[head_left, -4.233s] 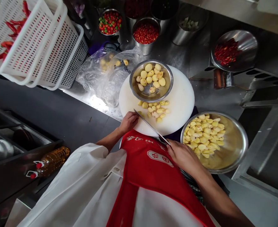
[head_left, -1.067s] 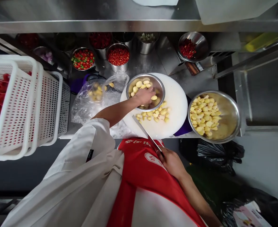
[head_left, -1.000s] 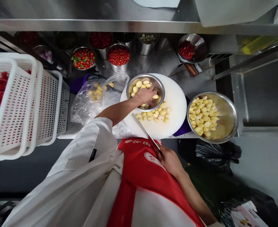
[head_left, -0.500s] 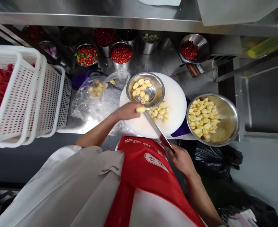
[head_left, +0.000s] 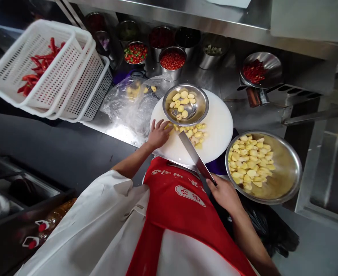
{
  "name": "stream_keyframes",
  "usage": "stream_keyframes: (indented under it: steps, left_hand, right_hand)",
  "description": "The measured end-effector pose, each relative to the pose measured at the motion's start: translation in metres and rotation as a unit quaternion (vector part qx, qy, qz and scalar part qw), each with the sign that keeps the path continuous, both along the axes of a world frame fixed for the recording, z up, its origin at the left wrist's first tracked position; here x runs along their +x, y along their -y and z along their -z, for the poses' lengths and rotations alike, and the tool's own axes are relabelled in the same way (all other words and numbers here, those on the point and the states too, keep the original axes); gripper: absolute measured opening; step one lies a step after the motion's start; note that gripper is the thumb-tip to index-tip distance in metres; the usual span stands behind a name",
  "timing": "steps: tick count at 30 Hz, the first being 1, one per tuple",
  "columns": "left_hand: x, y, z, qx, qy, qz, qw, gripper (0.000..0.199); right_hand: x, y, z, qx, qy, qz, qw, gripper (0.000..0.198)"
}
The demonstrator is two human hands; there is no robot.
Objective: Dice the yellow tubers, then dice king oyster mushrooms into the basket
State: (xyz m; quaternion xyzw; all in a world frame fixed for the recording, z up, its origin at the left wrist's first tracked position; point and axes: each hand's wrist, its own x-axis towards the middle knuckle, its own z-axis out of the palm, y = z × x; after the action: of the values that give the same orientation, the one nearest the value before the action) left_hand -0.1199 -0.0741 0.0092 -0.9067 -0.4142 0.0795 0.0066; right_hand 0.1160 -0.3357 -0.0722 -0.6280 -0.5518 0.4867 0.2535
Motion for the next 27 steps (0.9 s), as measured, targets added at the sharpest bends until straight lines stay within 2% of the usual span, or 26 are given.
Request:
stream_keyframes:
  steps: [5,7,10,13,16,18,23,25,27]
  left_hand:
    - [0.008,0.019,0.003,-0.045,-0.006,0.083,0.996,0.024]
    - [0.010,0.028,0.005,-0.059,-0.016,0.096,0.994,0.023]
    - [0.016,0.031,0.007,-0.005,-0.021,0.047,0.999,0.032]
    - [0.026,0.020,0.007,0.049,-0.047,-0.015,0.998,0.036]
    - [0.033,0.007,0.004,0.051,-0.085,-0.043,0.994,0.038]
    - [0.033,0.008,0.003,0.031,-0.087,-0.034,0.995,0.038]
    - [0.010,0.046,0.018,-0.086,0.022,0.069,0.994,0.034]
    - [-0.001,0.063,0.030,-0.068,0.083,0.062,0.992,0.030]
    - [-0.009,0.074,0.041,-0.016,0.129,0.039,0.991,0.023]
  right_hand:
    - [0.014,-0.002,0.009,0.023,0.020,-0.032,0.999,0.040]
    - [0.018,-0.005,0.012,0.023,0.022,-0.050,0.998,0.038]
    - [0.022,-0.008,0.015,0.019,0.014,-0.074,0.997,0.036]
    - [0.024,-0.010,0.017,0.008,0.019,-0.085,0.996,0.034]
    - [0.024,-0.011,0.016,0.007,0.030,-0.091,0.995,0.033]
    - [0.023,-0.011,0.014,-0.002,0.047,-0.096,0.994,0.034]
    - [0.020,-0.013,0.009,-0.027,0.085,-0.112,0.990,0.039]
    - [0.020,-0.014,0.009,-0.026,0.089,-0.117,0.989,0.037]
    - [0.021,-0.015,0.008,-0.018,0.085,-0.121,0.989,0.034]
